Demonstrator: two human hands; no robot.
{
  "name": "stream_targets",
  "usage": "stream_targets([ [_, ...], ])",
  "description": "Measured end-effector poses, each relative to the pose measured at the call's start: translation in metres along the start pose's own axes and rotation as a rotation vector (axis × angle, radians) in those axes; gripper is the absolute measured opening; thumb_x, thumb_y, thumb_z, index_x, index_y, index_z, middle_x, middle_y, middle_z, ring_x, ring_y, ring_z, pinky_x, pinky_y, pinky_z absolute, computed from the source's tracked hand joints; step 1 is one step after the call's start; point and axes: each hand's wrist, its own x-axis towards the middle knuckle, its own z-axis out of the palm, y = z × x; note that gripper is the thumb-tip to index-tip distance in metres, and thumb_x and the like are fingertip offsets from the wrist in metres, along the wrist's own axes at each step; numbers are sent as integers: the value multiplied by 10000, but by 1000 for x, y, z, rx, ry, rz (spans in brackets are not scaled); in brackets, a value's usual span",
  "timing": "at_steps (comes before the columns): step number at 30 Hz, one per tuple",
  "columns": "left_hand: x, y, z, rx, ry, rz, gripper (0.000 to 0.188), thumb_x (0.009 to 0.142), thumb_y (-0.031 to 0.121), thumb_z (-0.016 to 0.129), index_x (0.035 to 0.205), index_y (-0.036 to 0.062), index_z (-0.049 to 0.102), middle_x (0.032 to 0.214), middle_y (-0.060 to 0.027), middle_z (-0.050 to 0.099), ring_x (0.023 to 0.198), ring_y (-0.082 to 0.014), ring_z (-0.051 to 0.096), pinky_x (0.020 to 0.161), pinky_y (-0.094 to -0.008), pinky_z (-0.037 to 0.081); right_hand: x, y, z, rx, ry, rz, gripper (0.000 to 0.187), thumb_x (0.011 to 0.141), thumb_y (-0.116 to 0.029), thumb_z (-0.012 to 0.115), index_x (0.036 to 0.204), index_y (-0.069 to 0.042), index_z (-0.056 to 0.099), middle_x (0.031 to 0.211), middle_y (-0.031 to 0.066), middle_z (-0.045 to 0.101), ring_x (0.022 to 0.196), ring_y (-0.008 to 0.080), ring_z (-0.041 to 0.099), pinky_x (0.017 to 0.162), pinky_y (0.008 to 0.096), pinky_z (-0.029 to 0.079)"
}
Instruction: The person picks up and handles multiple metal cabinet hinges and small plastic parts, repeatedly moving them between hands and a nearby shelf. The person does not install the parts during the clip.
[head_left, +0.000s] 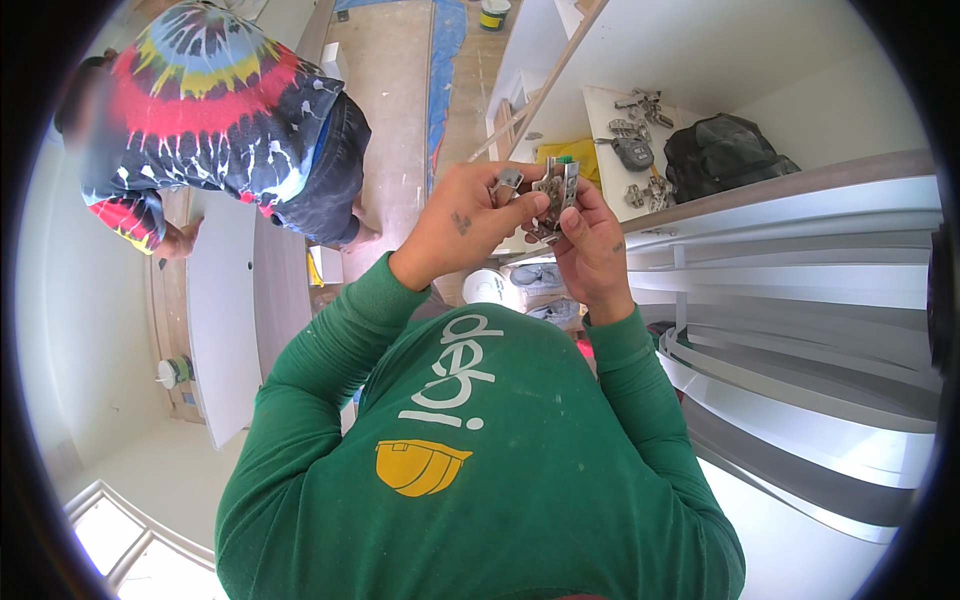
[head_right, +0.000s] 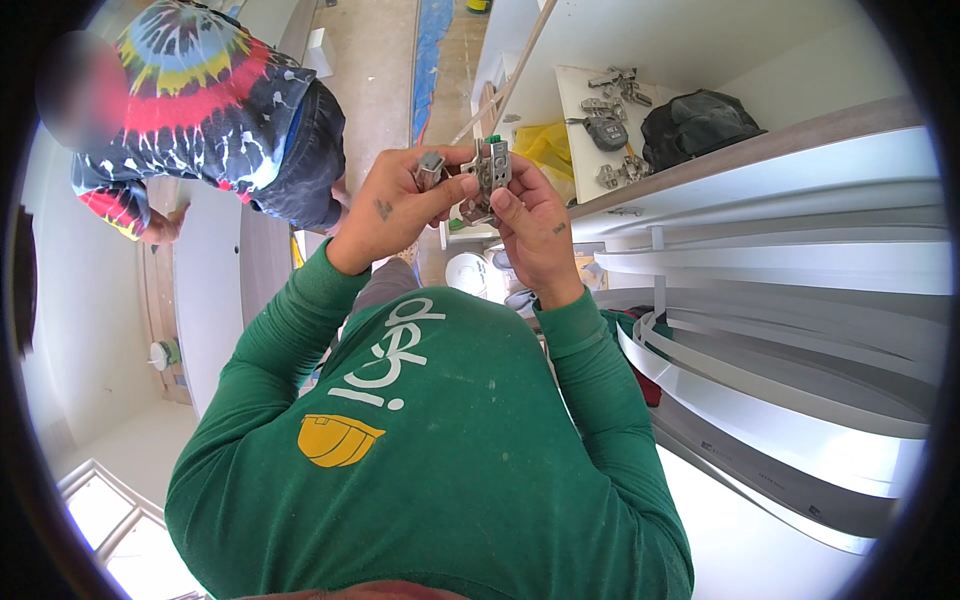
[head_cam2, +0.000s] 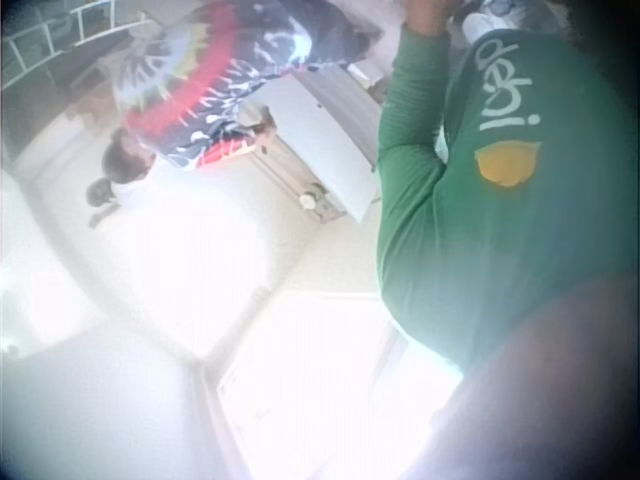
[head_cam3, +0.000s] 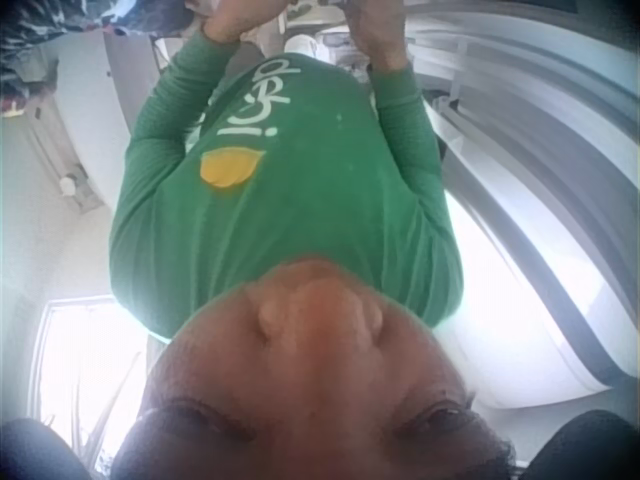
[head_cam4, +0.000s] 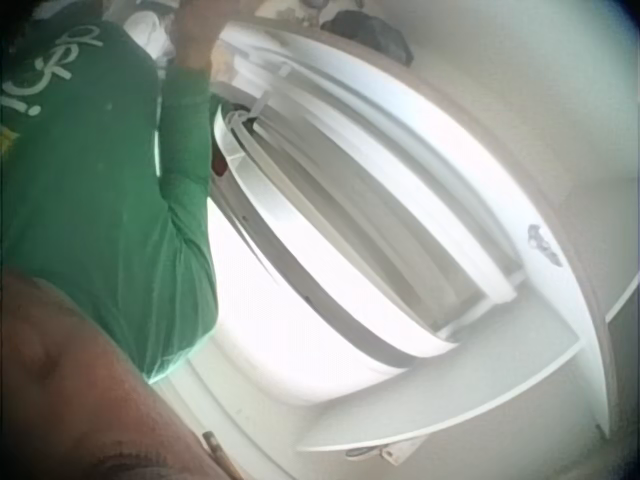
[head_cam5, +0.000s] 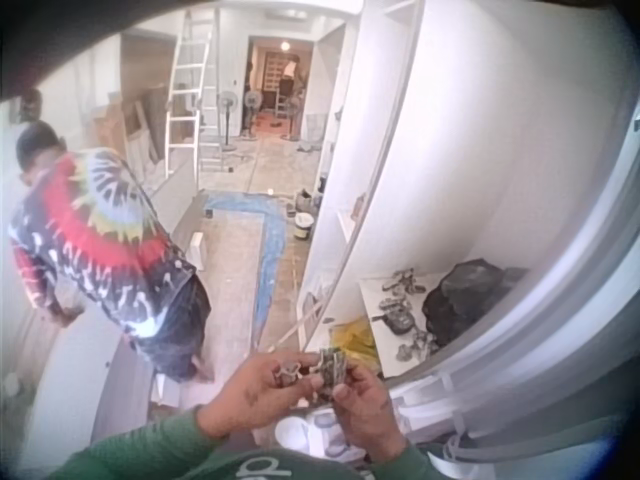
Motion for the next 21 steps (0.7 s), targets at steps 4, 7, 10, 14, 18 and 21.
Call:
stream_targets([
  [4,-2,0,-2,31,0,-4,413,979,194,763,1332,-12,704,718,47,620,627,-21,513,559,-208,414,-2,0,4,6,30,11,645,976,-344,769,1453,-20,479,1252,100,679,1060,214,700,877,390,600],
  [7,-4,1,-1,48,-18,-8,410,978,196,765,1326,-14,706,712,49,613,625,-22,501,555,-211,403,-3,-1,0,109,-29,15,573,1000,-195,742,1462,-11,458,1245,103,669,1097,185,682,953,368,589],
  [10,-5,-1,5,57,-27,-27,397,981,194,762,1313,-16,711,708,51,611,619,-23,491,550,-215,394,-7,1,-6,148,-46,34,584,999,-217,747,1469,-34,453,1264,100,661,1111,196,685,969,382,593],
  [14,-8,5,4,71,-55,-44,375,986,186,753,1298,-19,715,720,40,633,615,-21,487,550,-216,394,-8,4,-8,200,-69,72,603,986,-266,764,1465,-62,461,1287,87,652,1133,206,686,981,394,597],
  [18,-8,10,2,100,-76,-56,377,991,178,742,1307,-23,702,752,23,682,621,-20,512,551,-214,392,-8,7,-14,217,-88,107,633,969,-304,781,1466,-79,461,1301,86,647,1142,212,687,977,400,601],
  [21,-8,4,4,128,-94,-65,393,992,166,738,1328,-29,681,845,-5,722,685,-27,564,593,-214,443,-9,7,-19,232,-100,111,644,954,-323,798,1456,-75,480,1306,97,650,1147,216,687,975,398,602],
])
